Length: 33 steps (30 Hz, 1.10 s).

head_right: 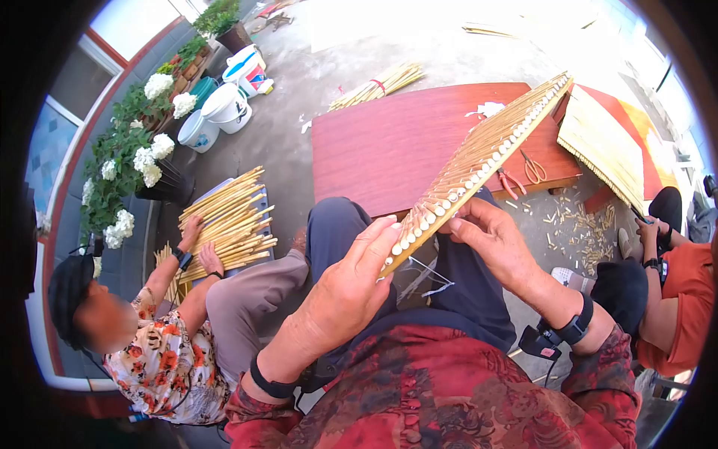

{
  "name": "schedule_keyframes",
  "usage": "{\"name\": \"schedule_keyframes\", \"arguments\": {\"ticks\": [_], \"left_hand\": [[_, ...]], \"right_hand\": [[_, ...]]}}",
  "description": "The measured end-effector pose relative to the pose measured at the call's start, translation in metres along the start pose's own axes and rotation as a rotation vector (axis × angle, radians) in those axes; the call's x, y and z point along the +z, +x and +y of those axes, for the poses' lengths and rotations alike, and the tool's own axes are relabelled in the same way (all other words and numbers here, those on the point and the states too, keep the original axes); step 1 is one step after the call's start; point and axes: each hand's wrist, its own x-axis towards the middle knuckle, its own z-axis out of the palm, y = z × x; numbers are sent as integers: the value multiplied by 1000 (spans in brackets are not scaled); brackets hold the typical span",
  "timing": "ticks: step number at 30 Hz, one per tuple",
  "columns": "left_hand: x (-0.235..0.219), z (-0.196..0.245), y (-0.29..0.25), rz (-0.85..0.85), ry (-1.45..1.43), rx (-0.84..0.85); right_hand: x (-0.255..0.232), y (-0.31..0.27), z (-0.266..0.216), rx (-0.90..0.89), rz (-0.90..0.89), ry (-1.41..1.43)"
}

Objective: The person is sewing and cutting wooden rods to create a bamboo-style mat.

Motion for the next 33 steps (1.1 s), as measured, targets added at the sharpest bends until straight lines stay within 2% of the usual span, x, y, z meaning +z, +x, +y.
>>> {"name": "schedule_keyframes", "arguments": {"ticks": [1, 3, 5, 7, 9, 12, 15, 18, 20, 21, 24, 28, 31, 33], "left_hand": [[-3, 4, 0, -14, -3, 7], [-8, 11, 1, -5, 34, -113], [-7, 11, -7, 11, 71, -129], [-5, 12, -12, 98, 118, -232], [6, 9, -10, 148, 96, -174], [17, 6, -10, 365, 157, -132], [17, 5, -13, 346, 220, -124], [18, 5, -10, 352, 161, -74], [19, 5, -9, 351, 132, -43], [20, 5, -9, 367, 124, -57], [21, 6, -7, 373, 100, -70], [17, 6, -3, 326, 70, -81], [14, 10, 1, 281, 58, -93], [12, 12, 4, 254, 56, -100]], "right_hand": [[3, -1, 0, 5, 19, 28], [-1, 3, 1, 3, 22, 7], [1, 8, -2, 41, -41, -72], [2, 13, -2, 15, -36, -99], [3, 18, -2, 50, -90, -140], [5, 20, -5, 43, -90, -152], [-1, 18, -2, 47, -104, -141], [-3, 10, -7, -17, -170, -126], [-1, 1, -19, -30, -225, -321], [-3, -1, -21, -30, -215, -319], [-8, -7, -17, -340, -245, -516], [-9, -15, -5, -450, -222, -608], [-12, -17, -9, -410, -243, -667], [-14, -16, -8, -445, -213, -659]]}}
